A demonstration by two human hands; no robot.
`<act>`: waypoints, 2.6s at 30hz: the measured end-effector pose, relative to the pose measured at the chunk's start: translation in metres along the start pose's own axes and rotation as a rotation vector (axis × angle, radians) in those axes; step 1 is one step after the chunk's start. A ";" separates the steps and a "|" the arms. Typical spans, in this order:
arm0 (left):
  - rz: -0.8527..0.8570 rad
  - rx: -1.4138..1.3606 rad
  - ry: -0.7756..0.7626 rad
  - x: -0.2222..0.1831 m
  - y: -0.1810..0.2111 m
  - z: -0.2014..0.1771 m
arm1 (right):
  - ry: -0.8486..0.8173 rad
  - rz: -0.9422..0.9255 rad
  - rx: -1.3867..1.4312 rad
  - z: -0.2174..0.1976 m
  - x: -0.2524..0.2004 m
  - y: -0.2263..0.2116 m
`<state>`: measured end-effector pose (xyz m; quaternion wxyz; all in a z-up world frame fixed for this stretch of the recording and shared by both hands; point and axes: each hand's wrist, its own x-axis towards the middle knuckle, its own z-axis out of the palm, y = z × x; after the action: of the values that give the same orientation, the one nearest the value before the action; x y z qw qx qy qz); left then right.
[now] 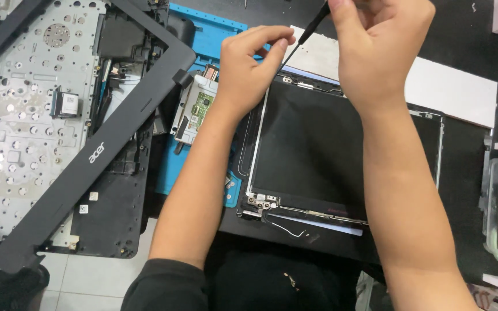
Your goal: The person is repairing a laptop by unscrewing components and adjusting internal cables.
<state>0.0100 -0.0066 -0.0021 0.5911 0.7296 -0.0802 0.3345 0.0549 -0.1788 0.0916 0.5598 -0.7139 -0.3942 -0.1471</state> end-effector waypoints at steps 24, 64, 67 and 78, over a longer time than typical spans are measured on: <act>0.032 0.054 -0.023 0.000 0.005 0.000 | -0.039 -0.043 -0.045 0.008 0.005 0.003; 0.059 0.078 -0.033 0.000 0.002 -0.005 | -0.149 -0.002 0.009 0.011 0.010 0.001; 0.077 0.091 -0.031 0.001 0.003 -0.005 | -0.141 0.068 0.027 0.010 0.014 -0.003; 0.103 0.082 -0.014 0.002 0.002 -0.005 | -0.111 0.046 0.019 0.007 0.010 0.004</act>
<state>0.0082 -0.0026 0.0011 0.5424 0.7503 -0.1078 0.3623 0.0624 -0.1686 0.0929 0.5470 -0.7245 -0.4096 -0.0905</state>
